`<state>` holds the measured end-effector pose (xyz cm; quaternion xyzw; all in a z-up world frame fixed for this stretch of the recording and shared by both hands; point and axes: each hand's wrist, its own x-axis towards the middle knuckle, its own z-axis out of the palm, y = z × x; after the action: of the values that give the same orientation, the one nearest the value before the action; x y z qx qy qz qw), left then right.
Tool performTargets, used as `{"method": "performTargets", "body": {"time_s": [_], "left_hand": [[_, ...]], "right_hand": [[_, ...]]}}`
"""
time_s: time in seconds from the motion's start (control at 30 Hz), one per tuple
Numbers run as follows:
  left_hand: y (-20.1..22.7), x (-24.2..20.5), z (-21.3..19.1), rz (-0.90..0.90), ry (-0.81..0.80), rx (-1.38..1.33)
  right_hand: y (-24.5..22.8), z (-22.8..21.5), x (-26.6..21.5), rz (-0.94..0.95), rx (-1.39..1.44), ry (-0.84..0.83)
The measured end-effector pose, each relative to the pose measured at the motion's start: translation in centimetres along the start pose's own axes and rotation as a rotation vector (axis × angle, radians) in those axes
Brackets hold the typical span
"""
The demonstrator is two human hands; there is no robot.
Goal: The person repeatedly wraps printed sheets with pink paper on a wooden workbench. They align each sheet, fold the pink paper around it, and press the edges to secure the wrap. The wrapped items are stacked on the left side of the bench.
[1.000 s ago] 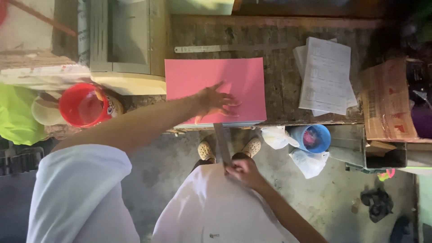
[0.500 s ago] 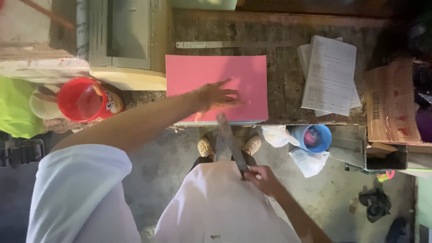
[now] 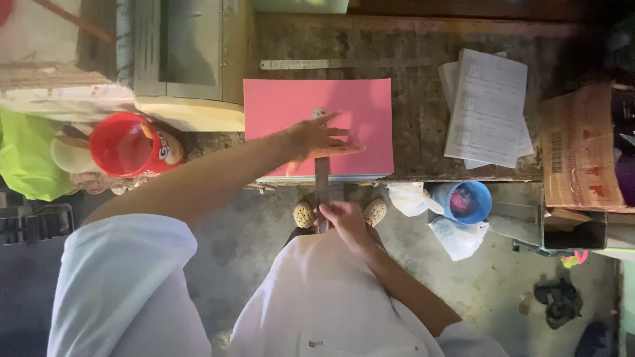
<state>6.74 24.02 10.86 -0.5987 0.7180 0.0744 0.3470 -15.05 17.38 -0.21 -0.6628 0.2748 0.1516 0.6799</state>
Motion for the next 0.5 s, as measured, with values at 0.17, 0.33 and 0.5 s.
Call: {"method": "performTargets", "body": {"time_s": [0.17, 0.33, 0.5], "left_hand": [[0.4, 0.2, 0.7, -0.015, 0.058, 0.198], [2.2, 4.8, 8.5, -0.095, 0.213, 0.186], [1.0, -2.4, 2.1, -0.281, 0.303, -0.585]], "right_hand": [[-3.1, -0.1, -0.4, 0.021, -0.006, -0.006], [3.4, -2.7, 0.9, 0.007, 0.016, 0.020], [4.3, -8.2, 0.2, -0.224, 0.019, 0.630]]}}
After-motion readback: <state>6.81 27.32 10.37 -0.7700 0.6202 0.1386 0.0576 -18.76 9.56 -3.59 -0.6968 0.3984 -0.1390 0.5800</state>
